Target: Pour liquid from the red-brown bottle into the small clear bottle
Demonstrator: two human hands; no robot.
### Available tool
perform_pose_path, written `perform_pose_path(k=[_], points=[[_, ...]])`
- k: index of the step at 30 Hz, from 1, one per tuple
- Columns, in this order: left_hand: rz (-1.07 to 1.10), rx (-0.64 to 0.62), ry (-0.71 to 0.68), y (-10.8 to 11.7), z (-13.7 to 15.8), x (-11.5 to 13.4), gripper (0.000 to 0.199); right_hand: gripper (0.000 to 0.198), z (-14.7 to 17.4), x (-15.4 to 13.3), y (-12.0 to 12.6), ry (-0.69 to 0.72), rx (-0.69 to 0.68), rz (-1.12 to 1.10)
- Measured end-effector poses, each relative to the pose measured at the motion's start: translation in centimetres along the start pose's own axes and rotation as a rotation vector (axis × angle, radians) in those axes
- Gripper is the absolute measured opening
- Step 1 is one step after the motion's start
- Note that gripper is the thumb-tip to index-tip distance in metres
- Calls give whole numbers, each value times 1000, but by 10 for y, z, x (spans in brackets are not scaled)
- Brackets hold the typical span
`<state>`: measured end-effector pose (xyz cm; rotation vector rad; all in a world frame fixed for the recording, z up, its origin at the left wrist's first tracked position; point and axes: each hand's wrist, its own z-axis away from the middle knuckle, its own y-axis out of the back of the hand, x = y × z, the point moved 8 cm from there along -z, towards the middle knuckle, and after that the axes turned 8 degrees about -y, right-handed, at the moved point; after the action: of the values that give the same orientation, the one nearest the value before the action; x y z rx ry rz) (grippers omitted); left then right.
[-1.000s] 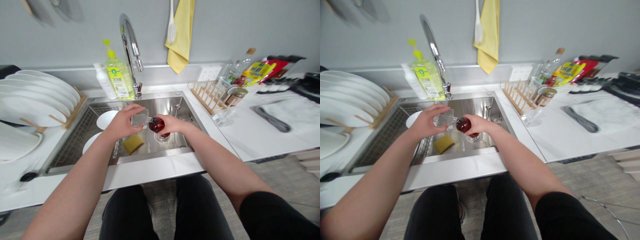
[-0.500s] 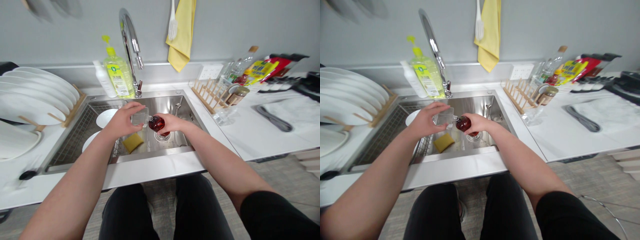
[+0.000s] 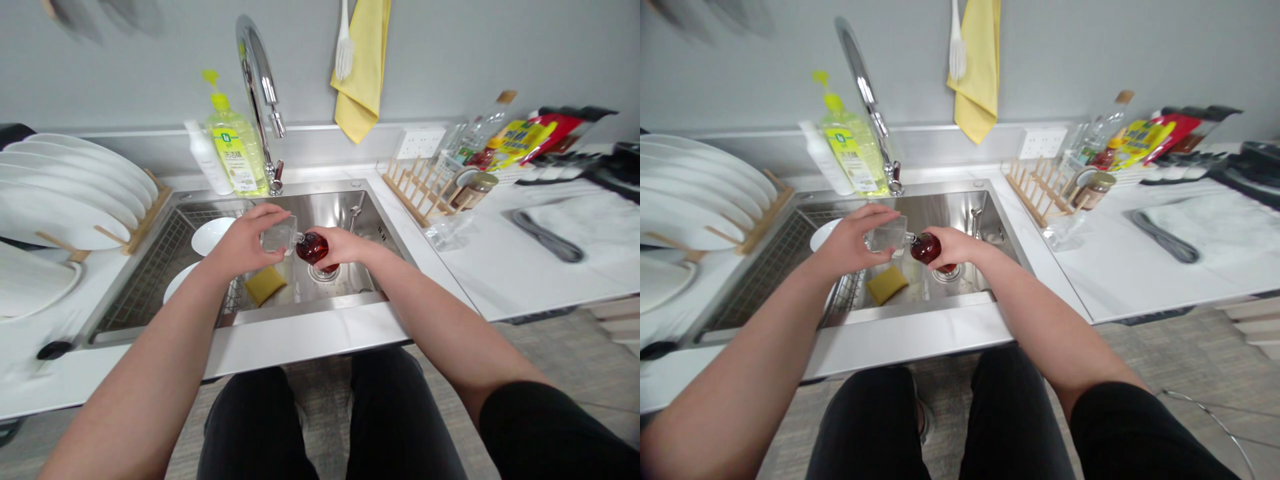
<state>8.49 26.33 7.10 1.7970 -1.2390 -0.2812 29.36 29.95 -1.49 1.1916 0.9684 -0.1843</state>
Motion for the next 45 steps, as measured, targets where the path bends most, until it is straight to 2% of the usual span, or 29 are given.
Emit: perform_pose_path(k=[18, 25, 45], points=[[-10, -1, 31, 6, -8, 2, 69, 87, 0, 1, 3, 21, 57, -26], [-24, -3, -12, 7, -10, 4, 70, 84, 0, -1, 4, 28, 73, -36], [-55, -45, 50, 14, -26, 13, 70, 73, 2, -5, 9, 43, 116, -81]])
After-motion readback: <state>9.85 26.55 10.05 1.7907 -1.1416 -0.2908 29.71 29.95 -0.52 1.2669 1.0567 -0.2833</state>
